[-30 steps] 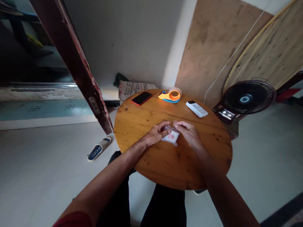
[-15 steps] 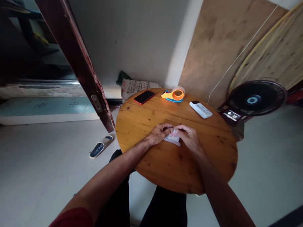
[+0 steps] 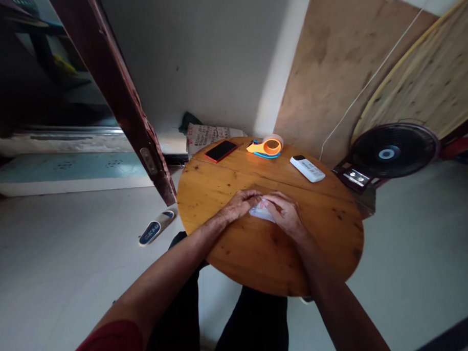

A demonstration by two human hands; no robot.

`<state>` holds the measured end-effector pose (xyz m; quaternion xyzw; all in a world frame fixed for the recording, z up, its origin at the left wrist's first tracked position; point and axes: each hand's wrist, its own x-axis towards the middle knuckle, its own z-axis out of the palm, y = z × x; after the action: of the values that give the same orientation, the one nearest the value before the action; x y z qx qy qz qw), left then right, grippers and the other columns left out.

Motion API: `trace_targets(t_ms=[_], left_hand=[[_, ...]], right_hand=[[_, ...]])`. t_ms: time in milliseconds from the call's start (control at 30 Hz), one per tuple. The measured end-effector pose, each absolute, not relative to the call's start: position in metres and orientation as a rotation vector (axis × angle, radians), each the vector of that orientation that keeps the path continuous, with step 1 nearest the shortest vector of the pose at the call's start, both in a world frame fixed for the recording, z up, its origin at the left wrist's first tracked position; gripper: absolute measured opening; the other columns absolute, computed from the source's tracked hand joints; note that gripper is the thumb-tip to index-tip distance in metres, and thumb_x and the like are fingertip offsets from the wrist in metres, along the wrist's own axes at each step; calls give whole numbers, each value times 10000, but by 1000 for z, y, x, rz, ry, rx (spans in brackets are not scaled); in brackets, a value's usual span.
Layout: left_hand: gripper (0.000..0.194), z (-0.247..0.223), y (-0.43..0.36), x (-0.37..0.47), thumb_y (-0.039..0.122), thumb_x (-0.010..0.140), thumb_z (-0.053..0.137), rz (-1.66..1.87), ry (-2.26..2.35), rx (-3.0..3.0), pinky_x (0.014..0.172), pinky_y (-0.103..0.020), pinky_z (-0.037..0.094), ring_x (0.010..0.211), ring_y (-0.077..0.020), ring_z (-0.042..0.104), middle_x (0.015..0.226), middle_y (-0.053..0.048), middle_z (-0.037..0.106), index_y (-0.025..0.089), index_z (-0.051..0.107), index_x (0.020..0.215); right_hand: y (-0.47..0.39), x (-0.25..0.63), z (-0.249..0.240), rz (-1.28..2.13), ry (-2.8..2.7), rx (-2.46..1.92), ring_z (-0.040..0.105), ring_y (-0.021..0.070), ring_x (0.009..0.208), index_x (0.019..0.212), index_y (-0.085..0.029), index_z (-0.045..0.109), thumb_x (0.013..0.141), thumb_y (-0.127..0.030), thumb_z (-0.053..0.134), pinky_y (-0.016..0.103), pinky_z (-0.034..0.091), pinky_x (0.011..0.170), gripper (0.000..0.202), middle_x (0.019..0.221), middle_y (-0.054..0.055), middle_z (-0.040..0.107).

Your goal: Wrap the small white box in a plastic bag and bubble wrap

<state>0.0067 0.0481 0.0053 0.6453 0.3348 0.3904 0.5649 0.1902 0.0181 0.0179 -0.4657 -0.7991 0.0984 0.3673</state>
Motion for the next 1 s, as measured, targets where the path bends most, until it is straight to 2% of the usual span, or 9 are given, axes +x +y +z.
trace_targets(t_ms=[233, 400, 633, 867, 1000], left_hand=[[322, 6, 49, 5, 381, 814, 603, 885, 808, 1453, 700, -241, 428, 718, -125, 559, 839, -27, 666, 134, 679, 1006], [322, 5, 50, 5, 378, 833, 582, 889, 790, 1471, 721, -250, 438, 733, -133, 573, 846, -38, 680, 130, 688, 1008], [352, 3, 53, 3, 349, 825, 574, 874, 792, 1475, 847, -297, 456, 883, -185, 619, 991, -64, 710, 131, 697, 1073], [375, 5, 52, 2, 331, 831, 553, 838, 794, 1431, 815, -299, 473, 844, -183, 630, 999, -78, 714, 120, 683, 1113], [365, 5, 52, 2, 349, 848, 544, 854, 817, 1503, 835, -298, 466, 864, -183, 624, 1001, -71, 711, 129, 686, 1103]], right_hand=[[12, 190, 18, -52, -2198, -1188, 625, 239, 1003, 1108, -279, 712, 870, -242, 501, 394, 444, 927, 320, 1133, 48, 681], [8, 187, 23, -72, -2236, -1160, 615, 235, 1010, 1085, -264, 712, 877, -234, 501, 386, 439, 930, 298, 1168, 52, 662], [8, 184, 26, -118, -2246, -1115, 608, 227, 1034, 1025, -237, 704, 885, -216, 504, 373, 443, 925, 245, 1192, 60, 641], [6, 181, 27, -208, -2271, -1098, 616, 231, 1035, 964, -231, 701, 887, -244, 531, 392, 432, 907, 187, 1180, 67, 646], [7, 182, 23, -144, -2168, -1088, 624, 228, 1023, 984, -231, 703, 867, -258, 551, 388, 450, 911, 194, 1184, 74, 643]])
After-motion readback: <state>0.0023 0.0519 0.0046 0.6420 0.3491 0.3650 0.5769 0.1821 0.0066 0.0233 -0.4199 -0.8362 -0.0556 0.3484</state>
